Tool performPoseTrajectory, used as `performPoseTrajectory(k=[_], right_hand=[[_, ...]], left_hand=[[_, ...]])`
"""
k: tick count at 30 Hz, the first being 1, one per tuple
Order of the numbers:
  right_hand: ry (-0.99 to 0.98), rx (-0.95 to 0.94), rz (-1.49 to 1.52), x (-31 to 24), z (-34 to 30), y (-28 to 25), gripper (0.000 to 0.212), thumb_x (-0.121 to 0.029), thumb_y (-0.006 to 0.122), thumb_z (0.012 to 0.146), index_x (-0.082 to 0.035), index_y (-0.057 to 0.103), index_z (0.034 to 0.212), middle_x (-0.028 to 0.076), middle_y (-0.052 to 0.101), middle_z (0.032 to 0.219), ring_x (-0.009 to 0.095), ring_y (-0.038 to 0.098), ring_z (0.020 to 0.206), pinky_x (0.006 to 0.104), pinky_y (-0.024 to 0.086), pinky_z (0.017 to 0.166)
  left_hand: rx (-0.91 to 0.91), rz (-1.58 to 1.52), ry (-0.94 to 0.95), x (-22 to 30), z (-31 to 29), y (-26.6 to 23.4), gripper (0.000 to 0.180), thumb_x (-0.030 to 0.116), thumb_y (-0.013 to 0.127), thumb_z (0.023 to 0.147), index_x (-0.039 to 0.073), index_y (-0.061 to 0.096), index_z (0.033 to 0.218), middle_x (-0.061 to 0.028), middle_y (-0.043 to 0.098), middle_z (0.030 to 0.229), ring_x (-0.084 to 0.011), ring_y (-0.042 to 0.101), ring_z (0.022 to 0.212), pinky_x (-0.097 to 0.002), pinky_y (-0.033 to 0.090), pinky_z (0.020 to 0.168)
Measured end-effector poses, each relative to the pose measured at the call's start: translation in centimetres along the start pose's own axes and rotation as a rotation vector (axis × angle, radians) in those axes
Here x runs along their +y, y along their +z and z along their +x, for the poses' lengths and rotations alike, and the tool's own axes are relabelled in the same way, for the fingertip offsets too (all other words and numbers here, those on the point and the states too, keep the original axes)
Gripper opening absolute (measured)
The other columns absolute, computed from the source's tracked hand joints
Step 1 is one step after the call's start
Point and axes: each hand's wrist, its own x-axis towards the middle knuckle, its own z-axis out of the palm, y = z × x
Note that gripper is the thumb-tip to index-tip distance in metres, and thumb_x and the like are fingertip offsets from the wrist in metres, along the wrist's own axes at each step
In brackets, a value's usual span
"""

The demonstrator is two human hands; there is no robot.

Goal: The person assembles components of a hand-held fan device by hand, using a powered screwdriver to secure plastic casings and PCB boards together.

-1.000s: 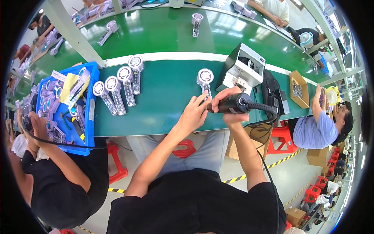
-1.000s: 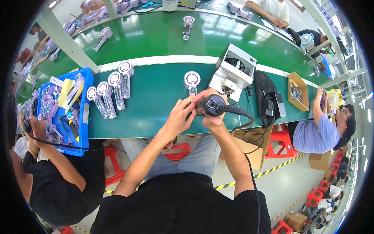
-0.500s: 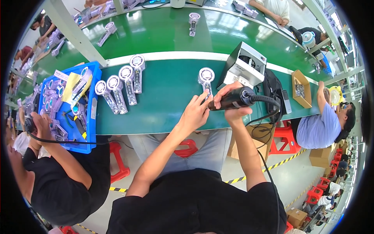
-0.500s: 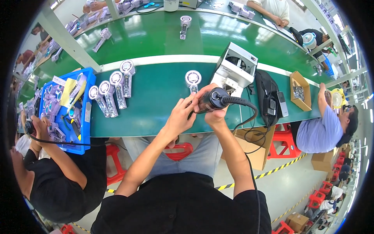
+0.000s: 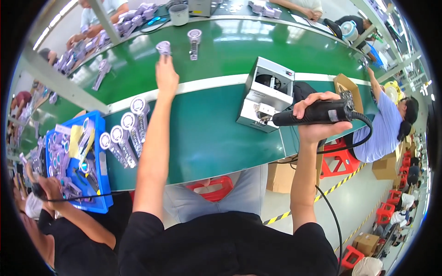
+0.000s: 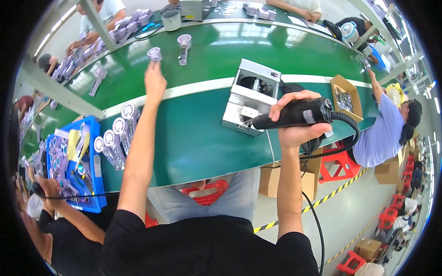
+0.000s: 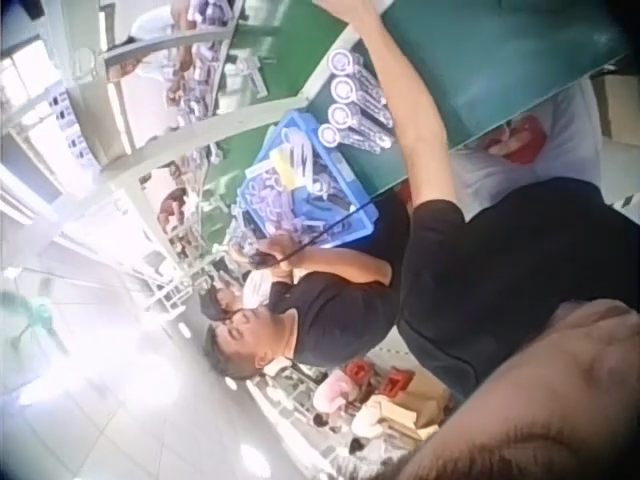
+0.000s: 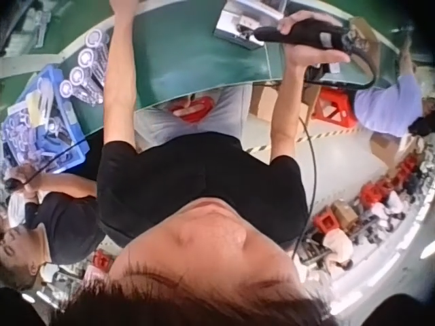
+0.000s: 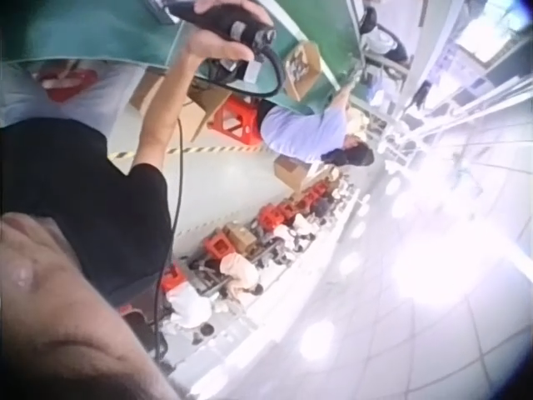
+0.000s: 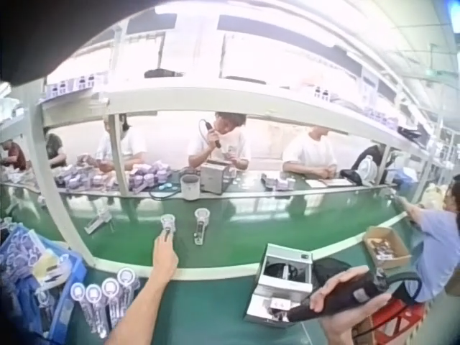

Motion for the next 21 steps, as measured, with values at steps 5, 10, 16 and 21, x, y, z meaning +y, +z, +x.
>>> performPoseTrajectory(k=[5,10,16,21], right_hand=[[0.051,-0.008,-0.044,0.9,1.2,0.3,0.097,-0.094,0.044,0.070,-0.002,0.049,0.101,0.016,0.059,0.068,0.023,0.056,0.045,0.0313,0.049,0.043],[0.107,-0.182,-0.202,1.8,2.2,1.2,0.094,-0.091,0.042,0.076,-0.002,0.049,0.105,0.017,0.063,0.077,0.022,0.057,0.048,0.0307,0.049,0.046],[0.191,-0.218,-0.264,3.8,3.3,1.5,0.092,-0.088,0.038,0.081,0.000,0.051,0.105,0.016,0.062,0.076,0.020,0.056,0.048,0.0295,0.046,0.046],[0.227,-0.223,-0.261,4.7,4.5,1.8,0.087,-0.083,0.034,0.087,0.000,0.053,0.103,0.015,0.063,0.076,0.019,0.056,0.048,0.0303,0.046,0.046]], left_hand=[[-0.024,0.065,0.203,3.4,3.7,3.8,0.048,0.010,0.065,0.083,0.003,0.055,0.130,-0.0228,0.055,0.128,-0.0403,0.057,0.113,-0.0497,0.049,0.094],[-0.234,-0.105,0.043,3.0,5.0,6.3,0.046,0.012,0.062,0.085,0.004,0.056,0.130,-0.0227,0.063,0.096,-0.0413,0.064,0.090,-0.0492,0.052,0.082],[-0.223,-0.258,0.006,7.3,-1.0,1.9,0.039,0.006,0.061,0.079,0.002,0.061,0.118,-0.0242,0.064,0.087,-0.0419,0.063,0.083,-0.0513,0.050,0.076],[-0.205,-0.385,-0.074,11.8,-10.6,-5.4,0.031,0.002,0.065,0.083,0.001,0.060,0.113,-0.0213,0.067,0.085,-0.0387,0.066,0.074,-0.0466,0.052,0.069]])
